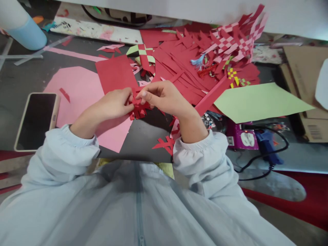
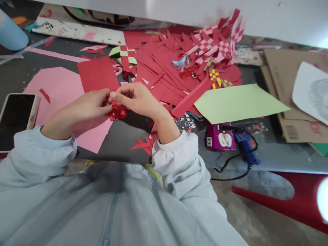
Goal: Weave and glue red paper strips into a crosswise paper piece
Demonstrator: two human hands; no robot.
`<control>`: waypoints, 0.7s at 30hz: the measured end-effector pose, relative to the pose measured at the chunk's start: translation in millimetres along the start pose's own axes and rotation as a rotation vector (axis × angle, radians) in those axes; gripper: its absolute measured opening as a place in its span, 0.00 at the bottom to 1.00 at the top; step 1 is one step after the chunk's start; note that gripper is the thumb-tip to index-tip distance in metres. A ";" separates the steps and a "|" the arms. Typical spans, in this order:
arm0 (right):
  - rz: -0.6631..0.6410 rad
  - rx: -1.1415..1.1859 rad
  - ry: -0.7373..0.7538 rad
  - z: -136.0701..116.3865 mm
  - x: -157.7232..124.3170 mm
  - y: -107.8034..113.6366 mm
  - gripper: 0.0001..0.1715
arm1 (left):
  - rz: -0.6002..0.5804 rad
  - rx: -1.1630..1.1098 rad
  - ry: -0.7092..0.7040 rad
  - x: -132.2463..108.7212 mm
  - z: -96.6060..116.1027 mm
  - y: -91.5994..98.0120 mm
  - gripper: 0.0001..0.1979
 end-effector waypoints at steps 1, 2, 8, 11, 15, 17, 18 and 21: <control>-0.001 0.012 -0.007 0.4 -0.3 0.2 0.34 | -0.018 -0.029 -0.009 0.5 -1.3 1.4 0.08; 0.002 0.017 -0.017 0.6 -0.5 0.6 0.35 | -0.044 -0.059 -0.016 1.2 -3.0 2.5 0.06; 0.109 -0.176 -0.082 -3.7 -1.6 8.3 0.17 | -0.201 -0.296 0.019 6.0 -15.3 6.1 0.07; 0.174 -0.351 -0.144 -6.1 -2.4 13.5 0.06 | -0.108 -0.267 0.015 7.1 -18.1 10.7 0.07; 0.149 -0.474 -0.276 -5.0 -3.0 17.2 0.06 | 0.027 -0.126 -0.014 5.8 -16.5 18.7 0.10; 0.137 -0.508 -0.300 -4.0 -3.1 17.7 0.08 | 0.002 -0.092 -0.033 3.9 -13.7 20.1 0.13; 0.131 -0.520 -0.302 -3.6 -3.3 17.6 0.09 | -0.019 -0.077 -0.044 2.8 -12.2 20.3 0.14; 0.101 -0.546 -0.304 -2.4 -3.8 15.8 0.07 | -0.088 -0.040 -0.081 0.0 -8.9 18.9 0.15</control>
Point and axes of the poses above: each hand's wrist, its own x-axis towards the middle knuckle, its own y-axis out of the back of the hand, z = x × y, the point moved 2 cm from there along x, towards the middle knuckle, and after that the axes turned 3 degrees about x, right-handed, at the moved point
